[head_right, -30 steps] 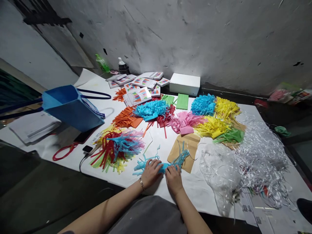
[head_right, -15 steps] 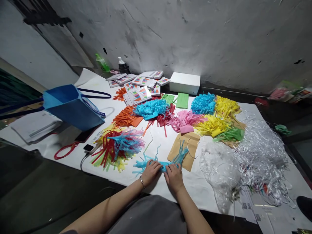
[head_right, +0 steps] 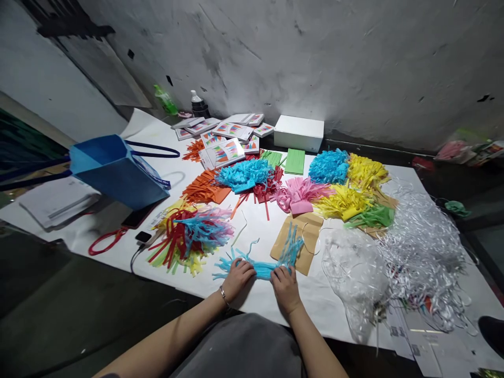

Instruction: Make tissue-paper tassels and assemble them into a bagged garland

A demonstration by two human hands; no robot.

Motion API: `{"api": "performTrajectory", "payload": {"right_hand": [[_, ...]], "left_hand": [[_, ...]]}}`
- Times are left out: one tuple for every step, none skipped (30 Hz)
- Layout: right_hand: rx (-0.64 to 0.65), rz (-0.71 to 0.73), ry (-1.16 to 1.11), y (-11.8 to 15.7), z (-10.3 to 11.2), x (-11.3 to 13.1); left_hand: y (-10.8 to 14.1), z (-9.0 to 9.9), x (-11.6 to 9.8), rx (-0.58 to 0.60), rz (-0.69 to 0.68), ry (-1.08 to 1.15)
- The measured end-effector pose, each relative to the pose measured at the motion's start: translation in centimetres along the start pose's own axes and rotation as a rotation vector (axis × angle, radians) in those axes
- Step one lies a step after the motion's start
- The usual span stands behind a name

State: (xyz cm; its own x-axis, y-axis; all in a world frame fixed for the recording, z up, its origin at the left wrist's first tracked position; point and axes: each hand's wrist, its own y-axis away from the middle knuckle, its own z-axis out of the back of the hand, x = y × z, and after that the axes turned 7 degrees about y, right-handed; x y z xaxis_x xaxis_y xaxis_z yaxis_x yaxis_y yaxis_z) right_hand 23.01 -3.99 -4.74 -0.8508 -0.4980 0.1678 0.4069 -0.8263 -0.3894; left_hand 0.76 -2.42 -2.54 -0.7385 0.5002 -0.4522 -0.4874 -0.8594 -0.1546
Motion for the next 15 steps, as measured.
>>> {"api": "performTrajectory", "payload": {"right_hand": [[0.000, -0.008, -0.001, 0.0, 0.0, 0.0], [0.001, -0.015, -0.002, -0.1, 0.1, 0.0], [0.002, -0.023, -0.004, -0.2, 0.1, 0.0], [0.004, -0.029, -0.007, -0.3, 0.2, 0.1], [0.006, -0.034, -0.010, -0.4, 0.2, 0.1], [0.007, -0.037, -0.015, -0.5, 0.3, 0.1], [0.007, -0.041, -0.019, -0.5, 0.3, 0.1], [0.006, -0.043, -0.023, -0.5, 0.4, 0.1], [0.006, -0.044, -0.026, -0.5, 0.4, 0.1], [0.006, -0.042, -0.030, -0.4, 0.4, 0.1], [0.006, -0.039, -0.033, -0.3, 0.4, 0.1], [0.007, -0.033, -0.036, -0.2, 0.4, 0.1], [0.010, -0.028, -0.039, -0.1, 0.4, 0.1], [0.013, -0.024, -0.040, -0.1, 0.3, 0.2], [0.016, -0.024, -0.040, 0.0, 0.3, 0.2]], "left_hand": [[0.0, 0.1, -0.1, -0.002, 0.006, 0.000], [-0.1, 0.2, -0.2, -0.003, 0.012, 0.000], [-0.2, 0.4, -0.4, -0.004, 0.018, 0.003], [-0.3, 0.6, -0.6, -0.005, 0.023, 0.009], [-0.4, 0.7, -0.8, -0.006, 0.025, 0.017], [-0.4, 0.8, -1.0, -0.010, 0.024, 0.024], [-0.5, 0.8, -1.1, -0.016, 0.021, 0.028], [-0.6, 0.7, -1.2, -0.023, 0.018, 0.029], [-0.7, 0.6, -1.3, -0.032, 0.017, 0.026], [-0.8, 0.5, -1.3, -0.040, 0.017, 0.020], [-0.8, 0.4, -1.3, -0.047, 0.020, 0.016], [-0.8, 0.2, -1.3, -0.052, 0.024, 0.013], [-0.7, 0.1, -1.2, -0.056, 0.027, 0.012], [-0.7, 0.1, -1.2, -0.060, 0.028, 0.010], [-0.5, 0.1, -1.2, -0.063, 0.028, 0.010]]}}
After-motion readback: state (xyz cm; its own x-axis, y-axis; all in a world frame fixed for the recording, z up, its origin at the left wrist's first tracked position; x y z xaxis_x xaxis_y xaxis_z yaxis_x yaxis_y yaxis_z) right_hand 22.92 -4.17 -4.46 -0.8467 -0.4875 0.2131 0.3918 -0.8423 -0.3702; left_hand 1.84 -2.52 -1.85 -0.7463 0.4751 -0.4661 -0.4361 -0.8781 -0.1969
